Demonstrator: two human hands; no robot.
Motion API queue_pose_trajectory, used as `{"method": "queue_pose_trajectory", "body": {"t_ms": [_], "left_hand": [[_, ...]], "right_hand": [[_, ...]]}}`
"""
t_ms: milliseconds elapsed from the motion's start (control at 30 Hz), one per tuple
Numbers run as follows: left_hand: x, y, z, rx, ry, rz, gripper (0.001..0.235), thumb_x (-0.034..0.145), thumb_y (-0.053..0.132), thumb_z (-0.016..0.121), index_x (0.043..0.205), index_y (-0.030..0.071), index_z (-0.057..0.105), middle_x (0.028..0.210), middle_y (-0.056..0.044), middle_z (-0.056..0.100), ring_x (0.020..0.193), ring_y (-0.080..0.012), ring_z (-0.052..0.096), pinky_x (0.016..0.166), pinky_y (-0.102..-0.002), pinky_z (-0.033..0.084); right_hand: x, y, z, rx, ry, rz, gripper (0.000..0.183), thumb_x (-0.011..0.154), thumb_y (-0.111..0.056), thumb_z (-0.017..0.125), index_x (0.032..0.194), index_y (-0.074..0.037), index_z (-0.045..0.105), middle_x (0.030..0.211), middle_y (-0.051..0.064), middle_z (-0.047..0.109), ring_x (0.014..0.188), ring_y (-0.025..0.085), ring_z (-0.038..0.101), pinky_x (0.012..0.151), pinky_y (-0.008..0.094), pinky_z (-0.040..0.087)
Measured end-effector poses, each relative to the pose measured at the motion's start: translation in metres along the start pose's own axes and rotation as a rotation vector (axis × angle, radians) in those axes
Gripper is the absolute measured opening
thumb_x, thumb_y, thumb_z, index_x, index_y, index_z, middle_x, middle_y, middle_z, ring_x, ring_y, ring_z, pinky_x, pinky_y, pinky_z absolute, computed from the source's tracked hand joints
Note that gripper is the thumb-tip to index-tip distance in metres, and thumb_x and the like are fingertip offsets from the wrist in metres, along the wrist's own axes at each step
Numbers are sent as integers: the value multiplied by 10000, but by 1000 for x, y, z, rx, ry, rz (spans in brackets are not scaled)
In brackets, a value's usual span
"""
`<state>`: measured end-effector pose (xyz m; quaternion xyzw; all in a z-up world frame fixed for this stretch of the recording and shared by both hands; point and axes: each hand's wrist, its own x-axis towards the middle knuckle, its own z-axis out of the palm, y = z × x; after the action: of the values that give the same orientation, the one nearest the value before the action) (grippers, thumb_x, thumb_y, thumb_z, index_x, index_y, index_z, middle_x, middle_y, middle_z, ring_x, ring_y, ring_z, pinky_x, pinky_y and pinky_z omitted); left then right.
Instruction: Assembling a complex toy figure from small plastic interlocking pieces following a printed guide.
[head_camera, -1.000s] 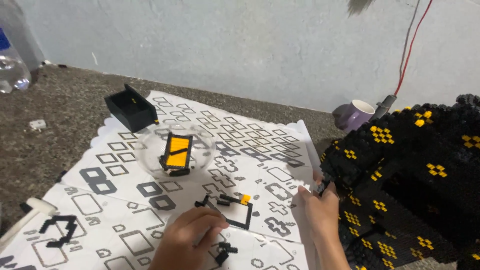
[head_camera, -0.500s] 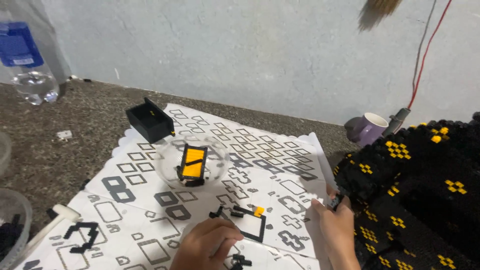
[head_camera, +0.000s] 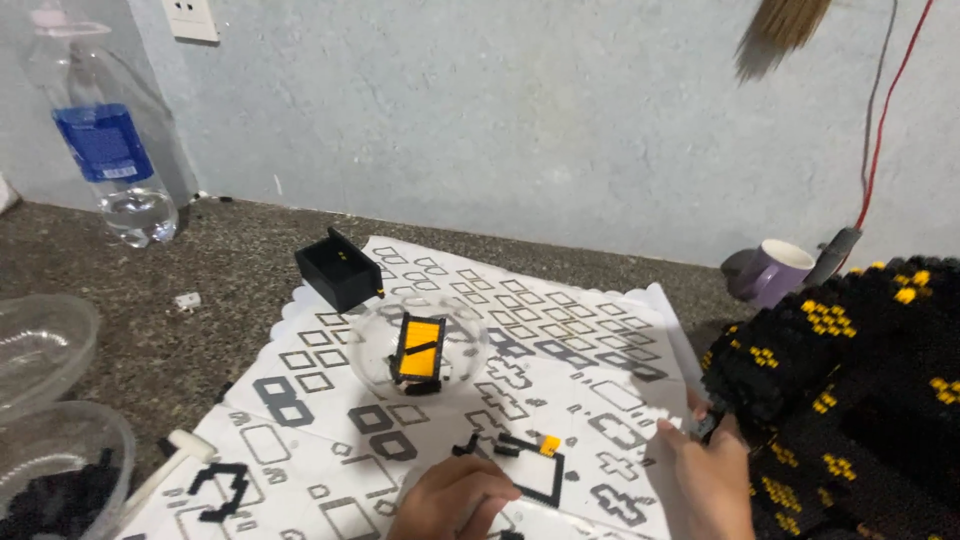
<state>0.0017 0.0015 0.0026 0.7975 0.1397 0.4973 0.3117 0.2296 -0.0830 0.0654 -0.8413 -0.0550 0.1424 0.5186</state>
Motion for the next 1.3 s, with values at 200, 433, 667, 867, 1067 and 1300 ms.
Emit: {"method": "queue_pose_trajectory", "body": {"t_ms": [200, 433, 667, 867, 1067, 1300], "left_hand": [[-7, 1, -4, 73, -29, 70, 156, 930, 197, 555, 858, 102, 654, 854, -53, 666, 784, -252, 631, 724, -358, 478], [4, 12, -11, -52, -85, 34, 202, 935, 174, 522, 906, 42, 673, 896, -97, 665, 824, -236, 655, 729, -347, 540], [2, 18, -13, -64, -80, 55, 64, 881, 41, 596, 880, 22, 657, 886, -93, 654, 799, -222, 650, 690, -319, 545], [1, 19, -14, -48, -83, 21, 54, 841, 9, 637, 875, 37, 667, 887, -79, 662, 823, -210, 655, 734, -313, 553], [-3, 13, -9, 5, -95, 3, 80, 845, 59, 656, 921, 72, 680, 930, -69, 678, 870, -207, 662, 768, -330, 560], [-1, 16, -12, 5, -115, 59, 106, 846, 1, 640, 945, 37, 640, 884, -104, 695, 825, -183, 682, 788, -244, 597]], "right_hand": [[-1, 25, 4, 180, 21, -233, 316, 769, -31, 498, 1071, -70, 581, 794, 70, 575, 616, 143, 481, 455, 310, 383], [20, 28, -2, 25, 43, -431, 365, 813, -94, 657, 1163, -58, 558, 1097, 103, 621, 988, 201, 571, 840, 314, 417], [5, 23, -5, 100, -5, -289, 265, 837, -92, 616, 1022, -136, 431, 1049, 69, 584, 932, 176, 559, 825, 294, 418], [-10, 8, -9, 43, -21, -194, 217, 863, -114, 609, 980, -115, 427, 1026, 112, 565, 972, 210, 536, 807, 347, 405], [7, 21, -8, 6, 17, -282, 247, 859, -118, 629, 1035, -104, 457, 1172, 140, 571, 1109, 252, 520, 900, 366, 368], [27, 41, -4, 81, 9, -425, 358, 796, -75, 611, 1149, -85, 548, 1080, 47, 610, 987, 139, 571, 879, 252, 415]]}}
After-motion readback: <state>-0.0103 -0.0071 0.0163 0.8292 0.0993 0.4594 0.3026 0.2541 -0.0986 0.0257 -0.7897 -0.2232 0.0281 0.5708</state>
